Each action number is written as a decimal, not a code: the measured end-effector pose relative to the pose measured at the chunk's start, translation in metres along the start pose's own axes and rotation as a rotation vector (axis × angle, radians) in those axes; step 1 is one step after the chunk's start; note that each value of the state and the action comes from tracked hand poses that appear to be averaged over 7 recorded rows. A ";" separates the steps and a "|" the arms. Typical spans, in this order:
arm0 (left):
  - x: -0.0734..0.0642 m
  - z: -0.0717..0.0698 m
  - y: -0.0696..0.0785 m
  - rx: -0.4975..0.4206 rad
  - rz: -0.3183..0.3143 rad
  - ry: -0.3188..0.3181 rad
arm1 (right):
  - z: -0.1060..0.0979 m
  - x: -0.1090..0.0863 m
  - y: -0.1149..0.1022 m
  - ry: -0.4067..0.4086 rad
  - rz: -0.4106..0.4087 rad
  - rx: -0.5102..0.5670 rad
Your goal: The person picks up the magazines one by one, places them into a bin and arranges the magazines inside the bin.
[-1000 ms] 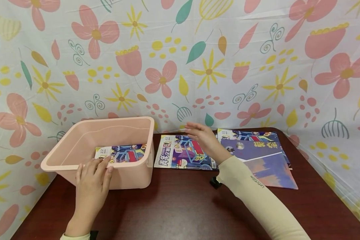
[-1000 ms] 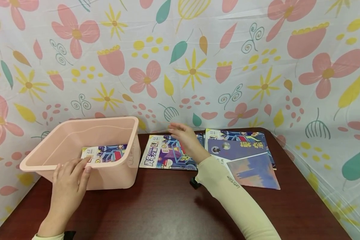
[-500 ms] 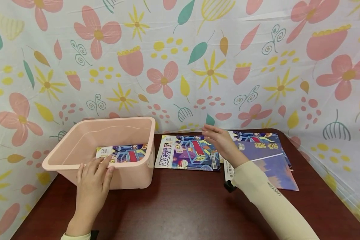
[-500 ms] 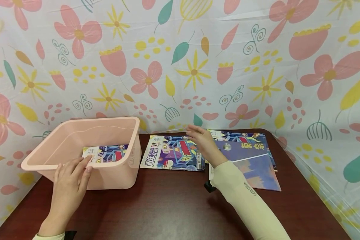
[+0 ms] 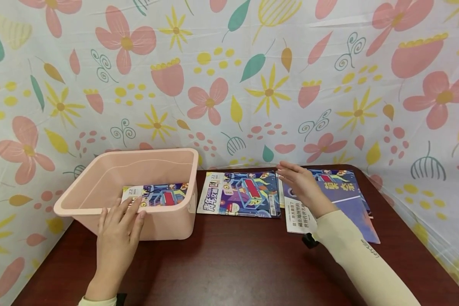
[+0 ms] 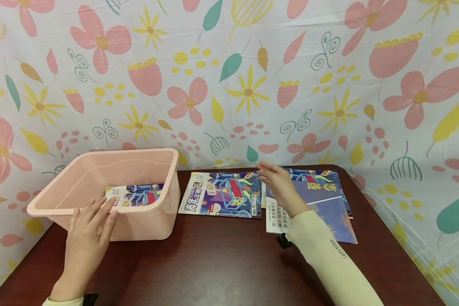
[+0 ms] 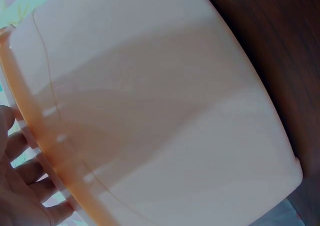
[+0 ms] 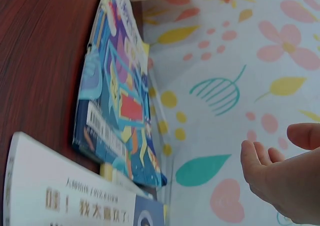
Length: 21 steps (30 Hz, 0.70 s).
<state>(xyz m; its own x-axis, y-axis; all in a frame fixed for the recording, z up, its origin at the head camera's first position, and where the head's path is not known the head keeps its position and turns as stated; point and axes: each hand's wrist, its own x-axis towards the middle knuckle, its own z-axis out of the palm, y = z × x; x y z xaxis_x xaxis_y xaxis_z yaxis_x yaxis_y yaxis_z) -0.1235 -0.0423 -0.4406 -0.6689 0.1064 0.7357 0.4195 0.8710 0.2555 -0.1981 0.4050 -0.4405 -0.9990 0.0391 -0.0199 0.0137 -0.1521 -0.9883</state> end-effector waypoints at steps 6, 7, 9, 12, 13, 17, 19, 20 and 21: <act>-0.001 0.001 0.001 0.007 -0.001 0.011 | -0.014 -0.004 0.000 0.030 0.022 -0.006; -0.001 0.001 0.001 0.008 0.000 0.014 | -0.017 -0.005 0.000 0.034 0.025 -0.011; -0.001 0.001 0.001 0.009 0.002 0.020 | -0.022 -0.007 0.000 0.034 0.027 -0.017; -0.001 0.002 0.001 0.005 0.006 0.034 | -0.030 -0.011 0.001 0.028 0.032 -0.041; -0.001 0.002 0.001 0.003 0.006 0.038 | -0.033 -0.012 0.001 0.027 0.031 -0.059; -0.001 0.002 0.001 -0.002 0.008 0.047 | -0.043 -0.016 0.002 0.026 0.032 -0.102; -0.002 0.003 0.001 -0.003 0.008 0.049 | -0.048 -0.018 0.002 0.026 0.029 -0.124; -0.002 0.003 0.001 -0.002 0.009 0.050 | -0.050 -0.019 0.002 0.025 0.027 -0.122; -0.002 0.003 0.001 -0.002 0.008 0.049 | -0.052 -0.020 0.002 0.023 0.024 -0.121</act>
<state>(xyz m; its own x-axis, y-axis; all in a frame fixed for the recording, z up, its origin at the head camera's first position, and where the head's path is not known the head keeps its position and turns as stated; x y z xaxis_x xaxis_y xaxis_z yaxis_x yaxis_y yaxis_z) -0.1237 -0.0406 -0.4433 -0.6344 0.0897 0.7678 0.4264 0.8691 0.2508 -0.1763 0.4557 -0.4505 -0.9971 0.0602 -0.0459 0.0439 -0.0332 -0.9985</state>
